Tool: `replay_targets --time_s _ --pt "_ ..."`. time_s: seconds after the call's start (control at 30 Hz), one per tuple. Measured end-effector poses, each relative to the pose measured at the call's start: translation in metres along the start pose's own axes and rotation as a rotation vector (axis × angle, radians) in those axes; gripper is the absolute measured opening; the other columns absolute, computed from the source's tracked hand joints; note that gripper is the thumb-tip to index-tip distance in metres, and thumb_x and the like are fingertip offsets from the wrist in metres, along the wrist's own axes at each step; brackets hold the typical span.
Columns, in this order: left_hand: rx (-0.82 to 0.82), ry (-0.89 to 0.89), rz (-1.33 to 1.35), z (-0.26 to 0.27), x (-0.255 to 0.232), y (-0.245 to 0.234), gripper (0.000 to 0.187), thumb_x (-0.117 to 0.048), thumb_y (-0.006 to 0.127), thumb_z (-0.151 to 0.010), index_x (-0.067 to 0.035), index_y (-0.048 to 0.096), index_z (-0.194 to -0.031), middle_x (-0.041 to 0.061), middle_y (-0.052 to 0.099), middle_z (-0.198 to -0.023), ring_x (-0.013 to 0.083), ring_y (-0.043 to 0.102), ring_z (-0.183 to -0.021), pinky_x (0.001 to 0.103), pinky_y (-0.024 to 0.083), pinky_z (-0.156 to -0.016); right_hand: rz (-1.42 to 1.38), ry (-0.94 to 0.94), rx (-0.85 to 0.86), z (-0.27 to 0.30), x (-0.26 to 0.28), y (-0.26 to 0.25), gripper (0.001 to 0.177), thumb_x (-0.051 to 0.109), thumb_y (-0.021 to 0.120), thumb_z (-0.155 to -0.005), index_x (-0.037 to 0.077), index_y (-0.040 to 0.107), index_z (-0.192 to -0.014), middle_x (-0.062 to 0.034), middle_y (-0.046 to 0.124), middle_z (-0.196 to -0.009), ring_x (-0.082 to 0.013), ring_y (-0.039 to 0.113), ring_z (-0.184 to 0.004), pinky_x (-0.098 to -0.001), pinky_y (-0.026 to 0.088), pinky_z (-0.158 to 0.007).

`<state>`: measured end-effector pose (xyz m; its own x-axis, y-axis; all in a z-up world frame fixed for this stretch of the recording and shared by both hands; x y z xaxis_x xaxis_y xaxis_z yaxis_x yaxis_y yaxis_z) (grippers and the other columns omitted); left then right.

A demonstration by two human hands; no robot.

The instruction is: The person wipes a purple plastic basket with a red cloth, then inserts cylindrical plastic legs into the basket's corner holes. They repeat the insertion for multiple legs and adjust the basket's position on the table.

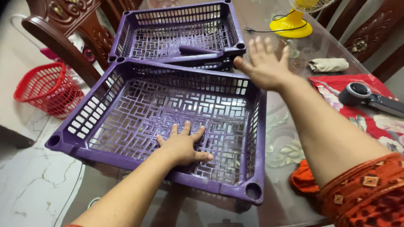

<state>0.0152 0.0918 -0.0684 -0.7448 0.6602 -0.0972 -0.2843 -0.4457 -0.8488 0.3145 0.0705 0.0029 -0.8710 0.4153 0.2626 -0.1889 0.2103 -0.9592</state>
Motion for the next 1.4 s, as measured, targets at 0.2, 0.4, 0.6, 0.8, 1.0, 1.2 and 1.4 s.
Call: replay_targets --time_s 0.2,0.4,0.6,0.8,1.0,1.2,1.4 --pt "0.002 0.002 0.014 0.0 0.0 -0.001 0.108 -0.08 0.068 -0.07 -0.048 0.018 -0.161 0.007 0.0 -0.173 0.0425 -0.002 -0.158 0.081 0.007 -0.114 -0.004 0.065 -0.005 0.018 -0.013 0.021 0.101 0.078 0.02 -0.09 0.012 0.002 -0.163 -0.0092 -0.003 -0.172 -0.0276 -0.01 -0.158 -0.0705 -0.013 -0.115" --pt "-0.004 0.003 0.001 0.002 -0.002 -0.005 0.108 -0.081 0.067 -0.071 -0.048 0.017 -0.161 0.006 0.001 -0.173 0.042 -0.001 -0.158 0.081 0.007 -0.115 0.0 0.076 0.073 0.023 -0.014 0.016 0.103 0.081 0.023 -0.089 0.013 -0.001 -0.162 -0.007 -0.005 -0.173 -0.0257 -0.012 -0.159 -0.0705 -0.016 -0.116" --pt "0.003 -0.002 -0.006 -0.001 -0.001 -0.004 0.108 -0.081 0.067 -0.07 -0.048 0.018 -0.161 0.006 0.001 -0.173 0.042 -0.001 -0.158 0.08 0.007 -0.115 -0.048 -0.006 -0.156 0.022 -0.003 -0.029 0.104 0.081 0.025 -0.091 0.009 0.0 -0.163 -0.0107 -0.002 -0.173 -0.0287 -0.011 -0.158 -0.0702 -0.017 -0.115" --pt "-0.019 -0.004 -0.006 0.0 -0.001 -0.006 0.108 -0.081 0.067 -0.07 -0.048 0.02 -0.161 0.006 0.002 -0.173 0.0423 -0.001 -0.158 0.081 0.007 -0.114 -0.036 0.12 0.049 0.041 0.0 0.025 0.11 0.084 0.033 -0.084 0.015 0.001 -0.163 -0.01 -0.002 -0.172 -0.0284 -0.009 -0.158 -0.0689 -0.015 -0.115" --pt "-0.016 -0.004 0.013 -0.002 0.0 -0.002 0.107 -0.08 0.067 -0.071 -0.047 0.019 -0.161 0.006 0.001 -0.173 0.0418 -0.001 -0.158 0.082 0.007 -0.114 -0.045 0.233 0.088 0.062 0.007 0.024 0.117 0.082 0.05 -0.08 0.017 0.0 -0.164 -0.0131 -0.001 -0.171 -0.0349 -0.002 -0.158 -0.0711 0.0 -0.117" --pt "0.01 -0.013 0.028 -0.003 0.001 -0.004 0.105 -0.077 0.069 -0.073 -0.047 0.02 -0.161 0.006 0.0 -0.173 0.0418 -0.001 -0.159 0.081 0.008 -0.115 -0.267 0.413 0.133 0.138 0.014 0.037 0.127 0.042 0.081 -0.073 0.007 0.001 -0.165 -0.0368 0.05 -0.143 -0.0452 0.055 -0.132 -0.0432 0.045 -0.112" --pt "-0.097 0.118 0.194 0.008 -0.001 -0.025 0.085 -0.079 0.058 -0.079 -0.022 0.057 -0.143 0.016 0.053 -0.147 0.0387 0.05 -0.137 0.054 0.041 -0.111 -0.268 0.324 -0.024 0.114 -0.011 0.031 0.106 0.03 0.08 -0.078 0.004 0.019 -0.161 -0.0329 0.059 -0.136 -0.0436 0.06 -0.126 -0.043 0.047 -0.106"
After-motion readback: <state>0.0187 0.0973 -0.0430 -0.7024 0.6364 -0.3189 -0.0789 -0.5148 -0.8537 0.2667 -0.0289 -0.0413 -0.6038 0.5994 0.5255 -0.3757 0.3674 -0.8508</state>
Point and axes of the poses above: each hand's wrist, its own z-axis away from the middle knuckle, its own y-axis out of the palm, x = y × z, the point moved 5 cm from there along -z, towards the middle knuckle
